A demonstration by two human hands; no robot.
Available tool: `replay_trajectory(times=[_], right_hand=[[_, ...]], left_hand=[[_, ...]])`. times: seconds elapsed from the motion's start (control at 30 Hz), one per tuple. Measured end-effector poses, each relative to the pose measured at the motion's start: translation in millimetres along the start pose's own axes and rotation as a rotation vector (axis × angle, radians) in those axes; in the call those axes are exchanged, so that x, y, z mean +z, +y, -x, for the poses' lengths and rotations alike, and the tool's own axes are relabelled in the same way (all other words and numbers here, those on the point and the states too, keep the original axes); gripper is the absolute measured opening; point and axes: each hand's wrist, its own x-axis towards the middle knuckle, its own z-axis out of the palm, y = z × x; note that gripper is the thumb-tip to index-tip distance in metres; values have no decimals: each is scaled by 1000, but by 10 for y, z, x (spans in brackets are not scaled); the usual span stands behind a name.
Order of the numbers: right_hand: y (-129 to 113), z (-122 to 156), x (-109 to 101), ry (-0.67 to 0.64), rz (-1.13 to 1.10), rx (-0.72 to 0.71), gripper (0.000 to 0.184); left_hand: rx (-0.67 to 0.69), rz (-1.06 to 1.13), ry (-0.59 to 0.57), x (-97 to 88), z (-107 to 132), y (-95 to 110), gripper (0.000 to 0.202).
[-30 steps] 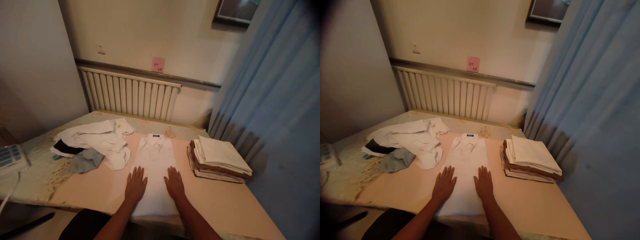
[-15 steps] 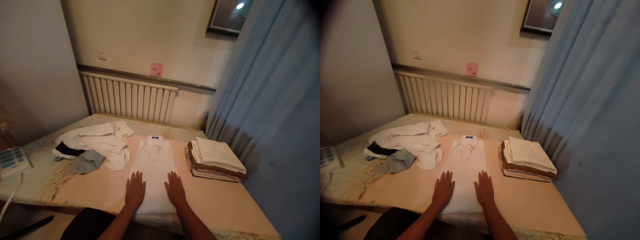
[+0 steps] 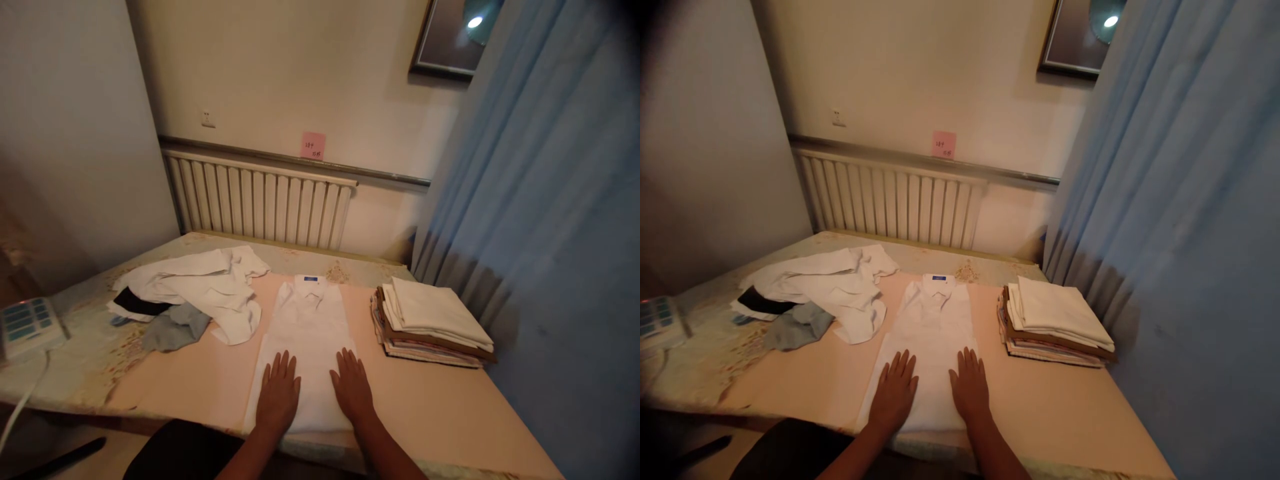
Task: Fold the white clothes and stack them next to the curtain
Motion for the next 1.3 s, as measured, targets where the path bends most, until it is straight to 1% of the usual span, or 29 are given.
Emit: replay_trajectory(times=[0.33,0.67,0.97,1.2,1.3], right_hand=[[-7,4,-18,16,-19,5,52],[-4,12,-2,36,-24,14,51],[-14,9,-38,27,-18,10,51],[9,12,5,34,-14,9,51],[4,-20,-34,0,-16,32,50]], left_hand=[[15,19,51,6,7,-7,47],[8,10,36,1,7,0,47],[12,35,41,9,17,-7,47],[2,24,23,-24,3,13,47],[2,18,18,-38,0,17,48]])
